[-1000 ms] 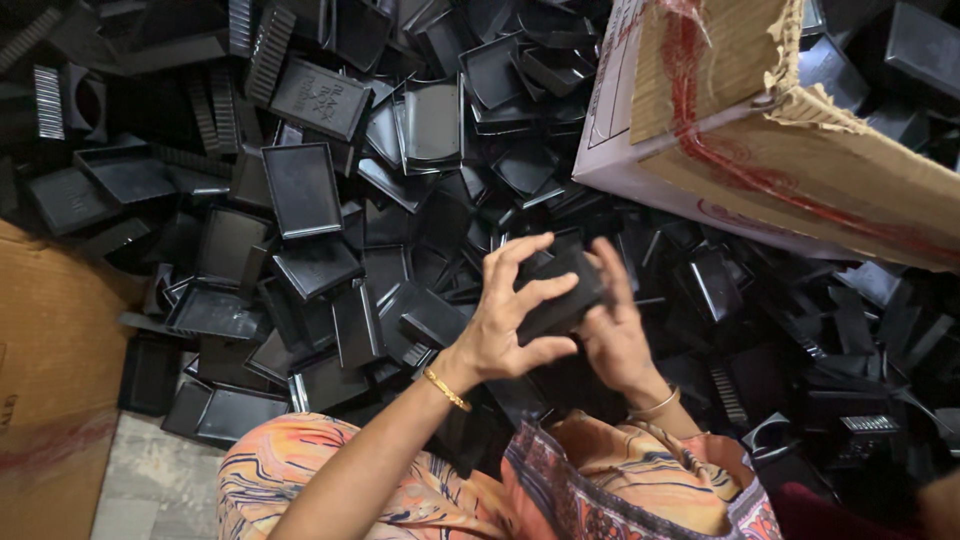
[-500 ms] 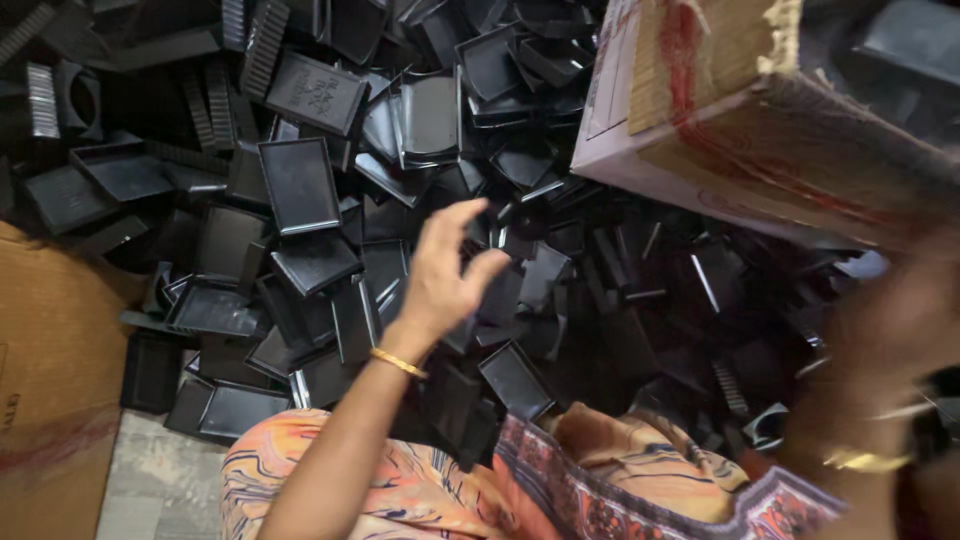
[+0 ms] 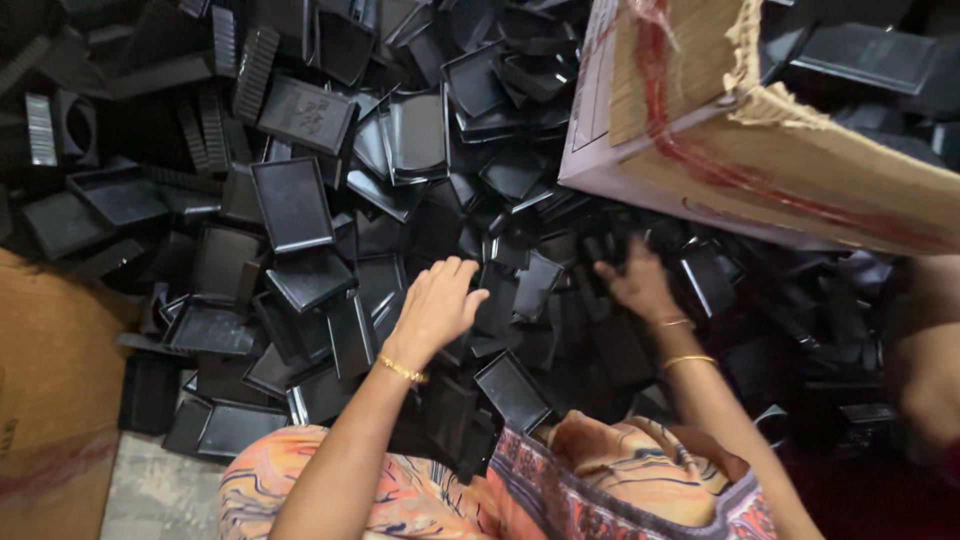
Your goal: The person sits on the floor and repeatedly picks up small black plastic components from a large pile, inspects them by turning them over, and places them into a cardboard box. The task continues with consistent pick-inspect-place motions throughout the clip.
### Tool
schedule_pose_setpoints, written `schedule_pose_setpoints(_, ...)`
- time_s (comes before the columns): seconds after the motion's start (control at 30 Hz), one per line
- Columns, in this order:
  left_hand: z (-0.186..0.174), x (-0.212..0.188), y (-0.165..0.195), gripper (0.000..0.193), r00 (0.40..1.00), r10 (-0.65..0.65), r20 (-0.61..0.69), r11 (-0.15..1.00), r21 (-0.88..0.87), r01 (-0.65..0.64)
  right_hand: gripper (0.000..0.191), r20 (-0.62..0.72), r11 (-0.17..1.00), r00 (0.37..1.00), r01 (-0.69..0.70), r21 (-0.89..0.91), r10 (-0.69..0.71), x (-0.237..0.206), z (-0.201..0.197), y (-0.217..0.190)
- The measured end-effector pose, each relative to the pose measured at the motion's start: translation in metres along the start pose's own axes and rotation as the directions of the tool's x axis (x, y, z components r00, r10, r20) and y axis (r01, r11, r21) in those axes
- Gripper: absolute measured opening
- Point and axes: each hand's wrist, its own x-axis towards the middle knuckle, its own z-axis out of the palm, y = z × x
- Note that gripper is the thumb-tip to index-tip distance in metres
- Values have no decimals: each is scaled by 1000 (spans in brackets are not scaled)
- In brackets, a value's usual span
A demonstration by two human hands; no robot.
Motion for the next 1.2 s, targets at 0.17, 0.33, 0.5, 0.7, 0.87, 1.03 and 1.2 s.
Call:
schedule_pose_setpoints(0.17,-2,1,7,35,999,22,-28,995,-102,-25,65,12,984,996,-87,-154,90,-12,20,7)
schedule_pose_setpoints(0.33,12,5,35,56,992,-124,12,851,-514,112,49,-87,899,956,-231,373,282,-32,-6,-42)
schedule_pose_setpoints(0.5,17,2,72,85,994,-1,-109,808,-586,-64,49,289,376,926,-365,852,245,-49,-4,-89)
schedule_pose_setpoints(0.7,-4,0,72,69,987,-32,-158,732,-676,-84,64,298,-119,953,-290,950,53,-45,-16,-95)
schedule_pose_setpoints(0.87,-15,5,67,56,979,33,-201,697,-698,-167,93,17,25,992,-14,1000,-122,-42,-44,-101)
schedule_pose_setpoints(1.03,-12,-2,70,53,958,42,-285,730,-646,-224,107,216,170,963,-189,967,-162,-39,-58,-112)
schedule_pose_setpoints(1.2,-8,-7,82,48,933,-41,-357,722,-656,-219,106,177,188,969,-145,971,-171,-42,-52,-119)
